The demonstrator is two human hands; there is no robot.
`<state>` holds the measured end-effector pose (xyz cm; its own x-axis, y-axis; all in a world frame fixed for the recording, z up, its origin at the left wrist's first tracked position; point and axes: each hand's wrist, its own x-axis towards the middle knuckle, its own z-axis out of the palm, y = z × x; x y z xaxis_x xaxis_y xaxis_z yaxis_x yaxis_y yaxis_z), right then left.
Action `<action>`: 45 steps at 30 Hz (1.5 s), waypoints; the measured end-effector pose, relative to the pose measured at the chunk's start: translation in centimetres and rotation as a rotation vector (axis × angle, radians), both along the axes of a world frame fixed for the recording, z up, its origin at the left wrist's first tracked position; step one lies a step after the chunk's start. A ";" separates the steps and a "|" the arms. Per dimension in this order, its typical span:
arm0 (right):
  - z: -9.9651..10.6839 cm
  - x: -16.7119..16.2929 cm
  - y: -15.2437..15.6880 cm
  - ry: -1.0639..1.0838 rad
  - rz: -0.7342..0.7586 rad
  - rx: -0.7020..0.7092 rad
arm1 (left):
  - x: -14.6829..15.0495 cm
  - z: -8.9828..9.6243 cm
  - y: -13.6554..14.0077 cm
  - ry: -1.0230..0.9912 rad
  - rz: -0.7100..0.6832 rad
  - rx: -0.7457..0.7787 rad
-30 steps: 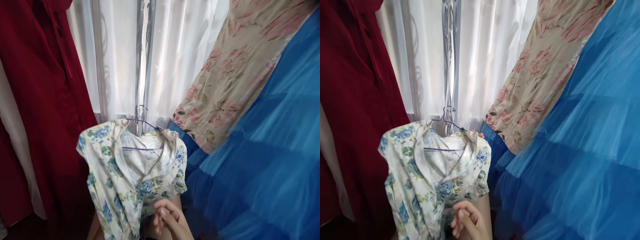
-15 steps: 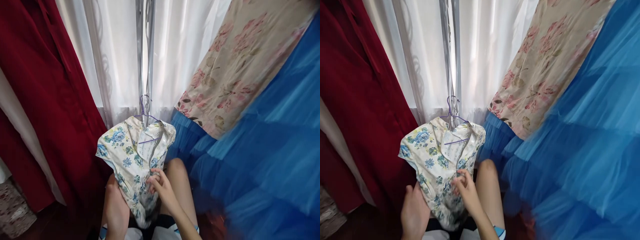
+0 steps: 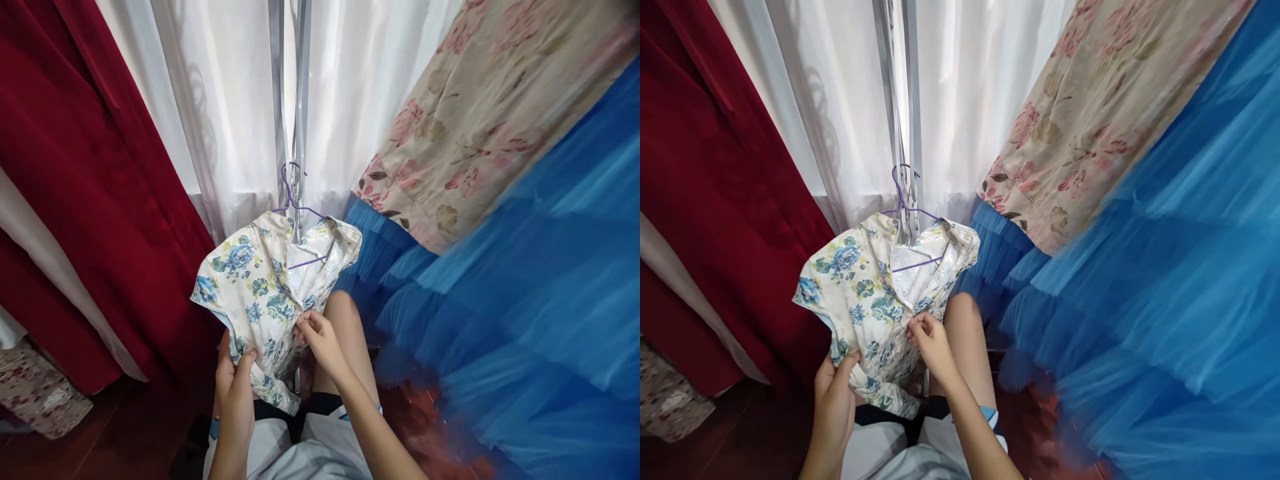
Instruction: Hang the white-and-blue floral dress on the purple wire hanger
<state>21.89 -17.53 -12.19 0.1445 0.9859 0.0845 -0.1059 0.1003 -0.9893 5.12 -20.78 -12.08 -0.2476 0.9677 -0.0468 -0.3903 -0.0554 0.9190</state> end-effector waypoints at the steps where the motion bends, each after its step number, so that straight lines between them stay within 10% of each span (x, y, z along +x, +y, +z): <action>1: 0.0 0.1 -0.2 -0.002 0.000 -0.006 | -0.3 -0.1 0.2 0.016 -0.003 0.009; 8: -0.2 0.9 -2.7 -0.145 0.066 -0.040 | 0.0 -0.3 1.0 0.427 0.445 0.327; 15: 0.1 1.8 -4.1 -0.266 0.142 0.027 | 5.1 -3.7 0.9 0.395 -0.337 0.326; 24: 2.4 2.0 -4.4 -0.061 0.118 -0.078 | 5.7 -3.3 0.3 0.480 -0.320 0.371; 36: 16.9 2.0 6.5 -0.209 0.072 0.267 | 4.5 -6.0 1.5 0.582 -0.388 0.369; 42: 17.3 2.4 7.6 0.001 0.104 0.213 | 5.4 -8.7 2.2 0.597 -0.367 0.376; 45: 16.5 2.2 6.6 0.012 0.090 0.224 | 5.0 -6.8 3.5 0.620 -0.299 0.359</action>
<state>24.12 -10.90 4.30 0.0594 0.9515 0.3018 -0.1363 0.3072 -0.9418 10.09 -17.26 -18.90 0.1474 0.9274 0.3439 0.1438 -0.3641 0.9202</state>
